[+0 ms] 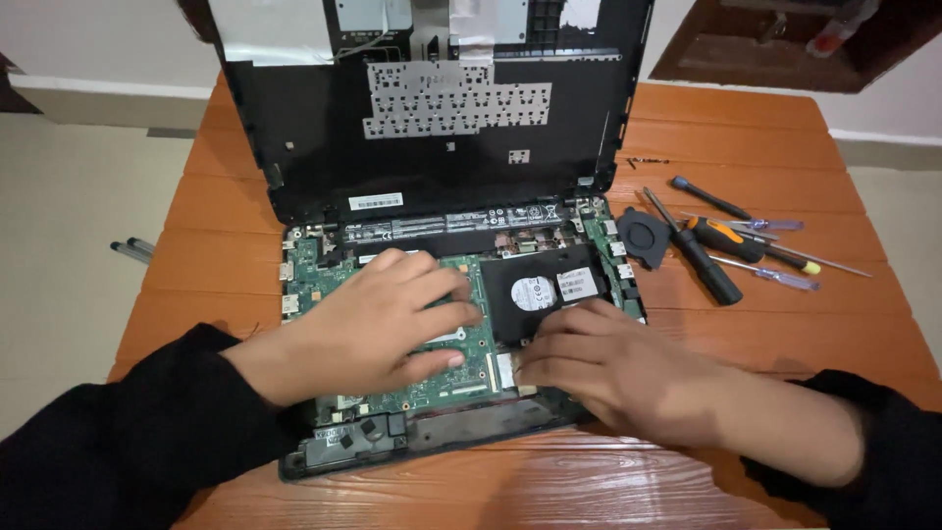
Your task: Disassembling internal components of a laptop, including removing screws and prying out parts like the cooling fan.
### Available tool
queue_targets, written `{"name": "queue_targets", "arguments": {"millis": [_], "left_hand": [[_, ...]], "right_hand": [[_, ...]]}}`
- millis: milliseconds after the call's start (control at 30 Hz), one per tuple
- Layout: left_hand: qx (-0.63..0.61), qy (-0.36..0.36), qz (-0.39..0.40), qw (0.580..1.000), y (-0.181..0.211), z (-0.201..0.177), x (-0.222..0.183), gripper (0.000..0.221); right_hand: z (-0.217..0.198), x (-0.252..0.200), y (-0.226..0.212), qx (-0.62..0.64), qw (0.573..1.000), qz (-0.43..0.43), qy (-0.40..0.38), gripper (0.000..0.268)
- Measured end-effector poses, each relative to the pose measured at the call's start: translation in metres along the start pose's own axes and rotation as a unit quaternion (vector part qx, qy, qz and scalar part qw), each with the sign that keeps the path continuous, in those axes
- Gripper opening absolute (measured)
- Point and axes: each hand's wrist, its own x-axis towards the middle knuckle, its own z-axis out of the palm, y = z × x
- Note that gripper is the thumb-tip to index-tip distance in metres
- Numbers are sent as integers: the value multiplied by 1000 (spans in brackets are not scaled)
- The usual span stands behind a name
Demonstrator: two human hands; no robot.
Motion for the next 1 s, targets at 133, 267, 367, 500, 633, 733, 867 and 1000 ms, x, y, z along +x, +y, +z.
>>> {"name": "queue_targets", "arguments": {"millis": [133,267,367,500,633,733,867,1000], "left_hand": [[-8,-8,4,1000,2,-3,1,36],[-8,-6,2,1000,2,-5,1,34],[-12,-8,3,1000,2,-5,1,34],[-13,4,15,1000,2,-7,2,34],[-22,7,6,1000,2,-6,1,30],[-1,7,2,1000,-3,-3,-2,28],[40,15,-71,997,-10,-4,-4,29],[24,67,-107,992,-15,-7,-2,31]], "right_hand": [[-7,-6,0,-4,1000,4,26,31],[-11,-11,3,-56,997,0,57,23],[-10,-13,5,-69,997,-18,22,24],[-5,-12,6,-69,997,-41,-17,31],[-2,-9,4,-41,998,-42,-23,32],[3,-10,4,-47,998,-45,-21,35],[3,-10,2,-75,996,-50,-25,37],[4,-8,1,-78,995,-62,-12,38]]}}
